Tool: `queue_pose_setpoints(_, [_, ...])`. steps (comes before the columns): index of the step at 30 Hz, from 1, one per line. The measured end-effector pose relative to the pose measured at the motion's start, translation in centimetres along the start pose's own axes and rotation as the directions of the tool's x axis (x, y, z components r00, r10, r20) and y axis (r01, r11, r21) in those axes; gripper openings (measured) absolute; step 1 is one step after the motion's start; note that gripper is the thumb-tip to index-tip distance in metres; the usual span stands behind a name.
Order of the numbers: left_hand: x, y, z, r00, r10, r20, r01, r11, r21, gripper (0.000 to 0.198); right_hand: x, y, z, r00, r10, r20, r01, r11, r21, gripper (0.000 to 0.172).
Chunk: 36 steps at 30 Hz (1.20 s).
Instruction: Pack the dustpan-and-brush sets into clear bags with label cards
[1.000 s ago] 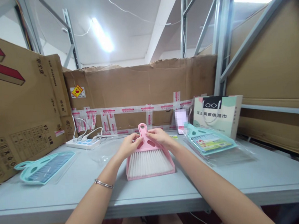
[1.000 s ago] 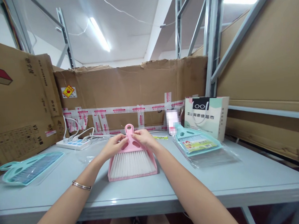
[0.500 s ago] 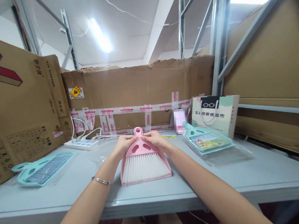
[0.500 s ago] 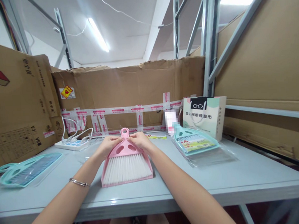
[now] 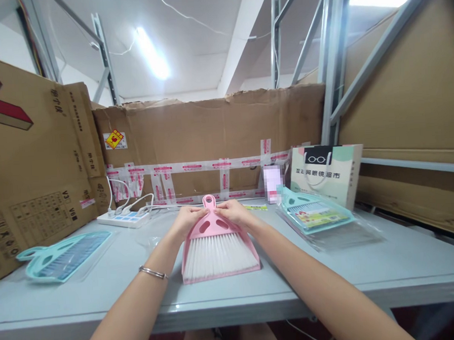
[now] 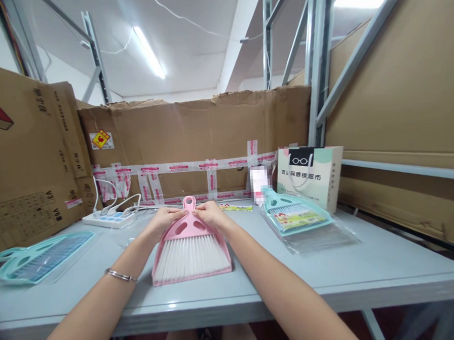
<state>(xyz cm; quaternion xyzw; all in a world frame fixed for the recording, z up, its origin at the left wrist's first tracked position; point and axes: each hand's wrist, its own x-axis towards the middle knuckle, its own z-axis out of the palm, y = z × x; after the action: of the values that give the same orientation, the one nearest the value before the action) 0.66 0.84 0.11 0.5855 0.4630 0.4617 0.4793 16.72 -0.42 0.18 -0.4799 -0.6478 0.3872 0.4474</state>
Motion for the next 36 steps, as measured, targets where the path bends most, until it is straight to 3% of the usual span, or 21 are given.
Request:
queue_pose_setpoints(19, [-0.61,0.69,0.14,0.998,-0.061,-0.008,0.061,0.997,-0.045,0.021,0.23,0.18,0.05,1.0,0.018,0.004,-0.018,0.997,0.07,0.014])
queue_pose_setpoints(26, [-0.12,0.23,0.01,0.998,-0.05,-0.025,0.049,0.999,-0.018,0.03,0.51,0.41,0.22,0.999,0.024,-0.043,-0.019,0.993,0.116,0.015])
queue_pose_setpoints(36, [0.16,0.12,-0.26,1.0,0.007,0.016,-0.007,0.999,-0.045,0.039,-0.01,-0.08,0.03,1.0,0.025,-0.007,-0.024,0.992,0.126,0.019])
